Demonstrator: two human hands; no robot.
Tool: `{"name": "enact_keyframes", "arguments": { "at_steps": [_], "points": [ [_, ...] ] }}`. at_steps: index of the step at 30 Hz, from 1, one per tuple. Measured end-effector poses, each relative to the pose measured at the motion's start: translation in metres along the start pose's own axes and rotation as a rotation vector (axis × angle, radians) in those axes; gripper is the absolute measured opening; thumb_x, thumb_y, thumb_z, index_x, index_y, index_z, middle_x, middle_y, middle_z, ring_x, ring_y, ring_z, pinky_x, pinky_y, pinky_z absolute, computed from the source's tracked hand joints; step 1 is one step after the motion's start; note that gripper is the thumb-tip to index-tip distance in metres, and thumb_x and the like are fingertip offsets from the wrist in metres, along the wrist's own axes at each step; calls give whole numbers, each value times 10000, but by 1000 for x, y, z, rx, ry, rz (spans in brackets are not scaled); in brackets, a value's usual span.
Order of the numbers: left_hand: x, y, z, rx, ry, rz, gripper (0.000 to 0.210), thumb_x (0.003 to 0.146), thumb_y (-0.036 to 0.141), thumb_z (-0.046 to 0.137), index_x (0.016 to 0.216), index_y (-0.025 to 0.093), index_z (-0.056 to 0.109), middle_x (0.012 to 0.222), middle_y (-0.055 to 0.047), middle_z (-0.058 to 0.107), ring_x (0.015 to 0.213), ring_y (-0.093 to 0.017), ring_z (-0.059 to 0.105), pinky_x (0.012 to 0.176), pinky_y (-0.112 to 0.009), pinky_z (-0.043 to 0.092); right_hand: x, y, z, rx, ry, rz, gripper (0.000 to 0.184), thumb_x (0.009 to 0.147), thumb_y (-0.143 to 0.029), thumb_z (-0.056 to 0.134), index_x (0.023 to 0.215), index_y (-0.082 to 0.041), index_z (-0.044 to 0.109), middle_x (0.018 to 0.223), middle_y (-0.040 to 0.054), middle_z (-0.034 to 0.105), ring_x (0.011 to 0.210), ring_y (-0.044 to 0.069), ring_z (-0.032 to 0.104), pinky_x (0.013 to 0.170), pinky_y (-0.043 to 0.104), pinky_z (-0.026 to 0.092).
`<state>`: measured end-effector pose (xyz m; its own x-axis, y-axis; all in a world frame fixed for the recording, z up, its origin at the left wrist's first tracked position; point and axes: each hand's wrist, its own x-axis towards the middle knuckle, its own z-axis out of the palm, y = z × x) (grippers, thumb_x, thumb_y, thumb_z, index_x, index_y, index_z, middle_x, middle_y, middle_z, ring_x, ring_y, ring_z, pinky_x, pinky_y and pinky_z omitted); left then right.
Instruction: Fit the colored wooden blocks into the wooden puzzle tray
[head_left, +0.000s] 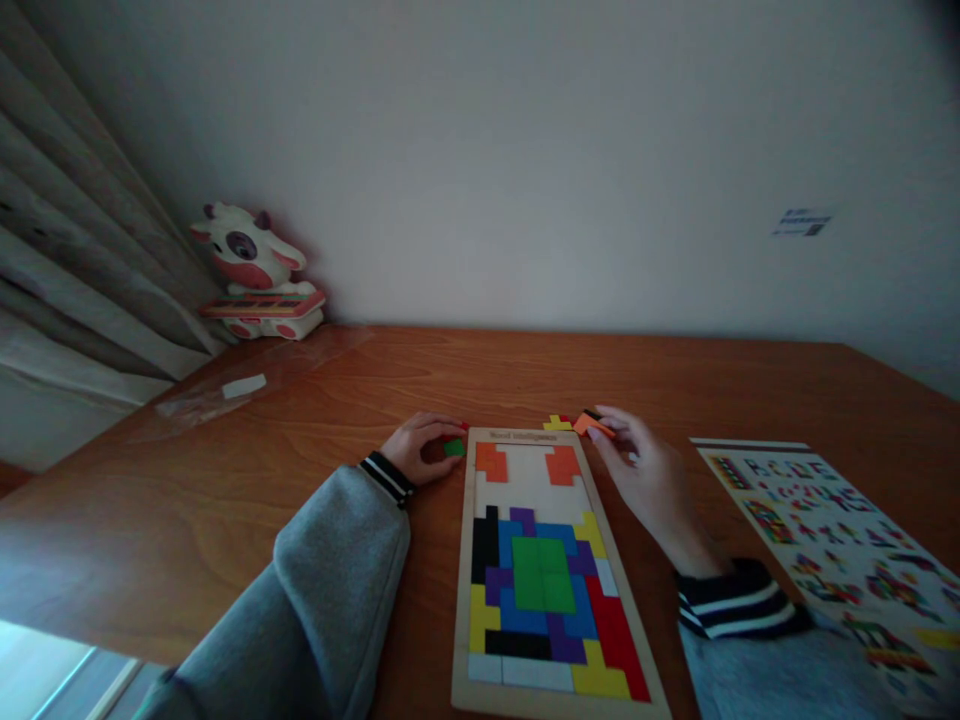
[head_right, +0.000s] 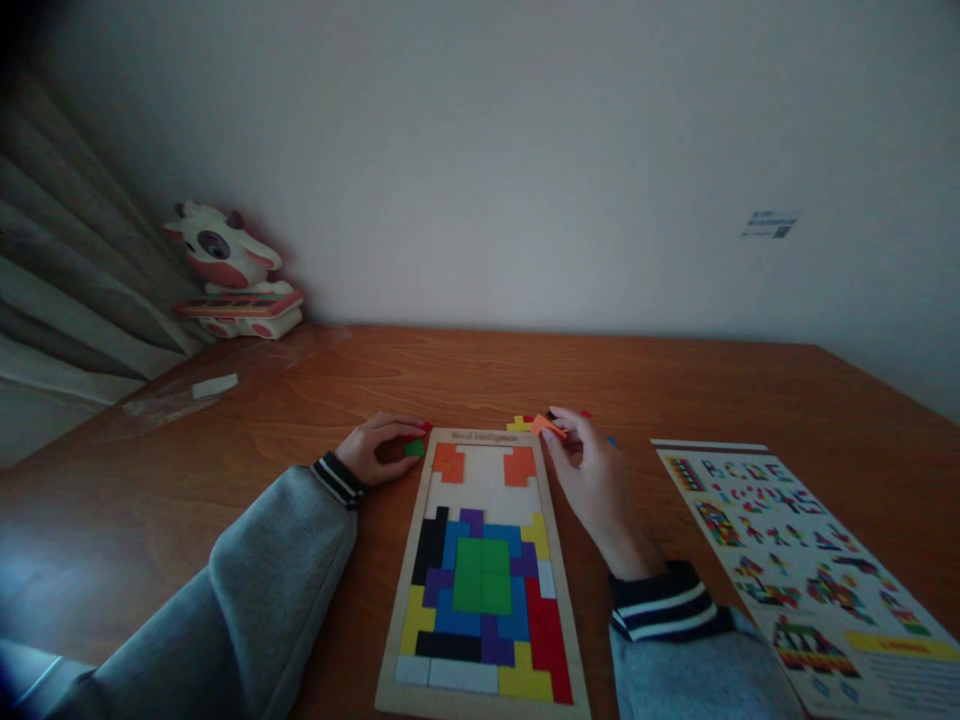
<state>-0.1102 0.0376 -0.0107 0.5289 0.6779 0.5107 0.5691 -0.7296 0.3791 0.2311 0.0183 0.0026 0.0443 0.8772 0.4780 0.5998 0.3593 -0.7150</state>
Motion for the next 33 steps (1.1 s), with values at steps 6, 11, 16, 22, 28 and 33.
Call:
{"name": "enact_keyframes", "arguments": {
  "at_steps": [6,11,16,22,28,33],
  "points": [
    [-3,-7,3,100,-11,-22,318,878,331,589,1166,205,632,1129,-79,705,1045,-222,654,935,-410,514,10,27,-6,397,243,290,442,824,-520,639,1120,-192,634,979,96,715,717,181,668,625,320,549],
    [-3,-7,3,108,-10,-29,281,883,311,567,1136,212,640,1100,-64,715,1012,-208,665,912,-386,525,14,41,-9,402,279,325,510,793,-527,662,1167,-182,628,1035,117,708,795,200,688,715,361,563],
    [-3,-6,3,129,20,-40,240,865,261,547,1068,204,661,1058,-70,713,980,-208,659,890,-384,523,11,32,-15,-22,33,254,417,838,-511,570,1076,-186,680,1003,114,728,799,234,687,693,355,528],
    [-4,-9,5,152,31,-61,264,822,195,527,1042,189,673,1018,-76,704,931,-213,647,862,-392,509,10,38,-22,-312,-172,201,295,840,-409,530,932,-203,721,818,60,736,704,213,665,645,318,482],
    [1,3,4,160,47,9,216,874,203,534,1042,191,668,1052,-82,697,971,-213,636,879,-402,494,12,42,-18,-544,-154,-104,292,866,-355,508,1014,-184,691,1014,126,694,902,279,639,795,410,485],
    [5,20,10,92,-11,94,221,903,230,542,1080,185,665,1110,-99,684,1036,-220,619,917,-408,491,14,42,-3,-528,-297,-334,394,959,-296,402,1328,-231,524,1302,93,614,1182,278,551,944,469,427]
  ]
}}
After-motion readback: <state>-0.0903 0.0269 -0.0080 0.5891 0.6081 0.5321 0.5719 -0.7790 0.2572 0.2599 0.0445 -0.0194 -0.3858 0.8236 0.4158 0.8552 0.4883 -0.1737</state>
